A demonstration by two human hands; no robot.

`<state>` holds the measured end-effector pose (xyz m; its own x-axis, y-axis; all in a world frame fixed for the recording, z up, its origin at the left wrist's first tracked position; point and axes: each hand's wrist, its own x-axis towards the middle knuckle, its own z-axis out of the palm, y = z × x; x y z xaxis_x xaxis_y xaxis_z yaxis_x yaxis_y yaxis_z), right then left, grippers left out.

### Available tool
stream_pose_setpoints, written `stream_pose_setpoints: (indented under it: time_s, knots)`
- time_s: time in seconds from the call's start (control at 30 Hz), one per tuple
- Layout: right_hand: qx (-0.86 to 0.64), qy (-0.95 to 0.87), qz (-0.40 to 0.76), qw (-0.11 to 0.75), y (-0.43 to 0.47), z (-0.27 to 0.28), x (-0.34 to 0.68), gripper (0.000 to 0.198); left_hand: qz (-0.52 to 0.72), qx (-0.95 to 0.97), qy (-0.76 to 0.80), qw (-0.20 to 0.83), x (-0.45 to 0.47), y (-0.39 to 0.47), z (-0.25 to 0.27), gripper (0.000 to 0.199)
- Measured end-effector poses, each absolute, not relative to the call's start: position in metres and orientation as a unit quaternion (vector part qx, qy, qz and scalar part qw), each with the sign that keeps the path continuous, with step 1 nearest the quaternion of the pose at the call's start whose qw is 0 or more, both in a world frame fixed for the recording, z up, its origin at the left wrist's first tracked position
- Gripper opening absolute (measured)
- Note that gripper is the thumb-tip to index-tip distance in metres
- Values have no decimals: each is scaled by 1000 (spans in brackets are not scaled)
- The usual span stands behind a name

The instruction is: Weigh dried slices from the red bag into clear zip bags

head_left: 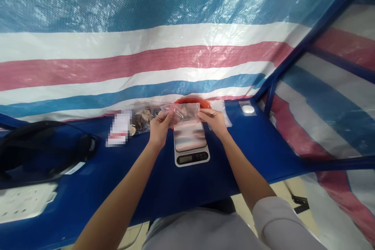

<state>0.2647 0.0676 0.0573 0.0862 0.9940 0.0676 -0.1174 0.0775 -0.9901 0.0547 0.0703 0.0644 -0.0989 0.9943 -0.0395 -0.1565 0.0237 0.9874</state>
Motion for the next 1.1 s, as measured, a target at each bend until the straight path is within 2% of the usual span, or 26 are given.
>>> stream_pose_setpoints:
  time_s: [0.2, 0.73, 0.9, 1.03, 1.1]
  knots:
    - [-483, -479, 480, 554, 57, 58, 284, 38, 518, 412, 481, 576, 59, 58, 60, 48]
    - [-464, -529, 509, 496, 59, 58, 308, 32, 492, 408, 494, 589, 45, 61, 60, 45]
    - [-450, -592, 483, 463, 61, 72, 315, 32, 425, 563, 507, 495, 39, 78, 84, 50]
    - [-435, -637, 463, 436, 61, 87, 317, 36, 290, 735, 475, 387, 61, 93, 114, 36]
    - [-437, -641, 458, 434, 60, 92, 318, 35, 221, 778, 423, 409, 76, 98, 123, 32]
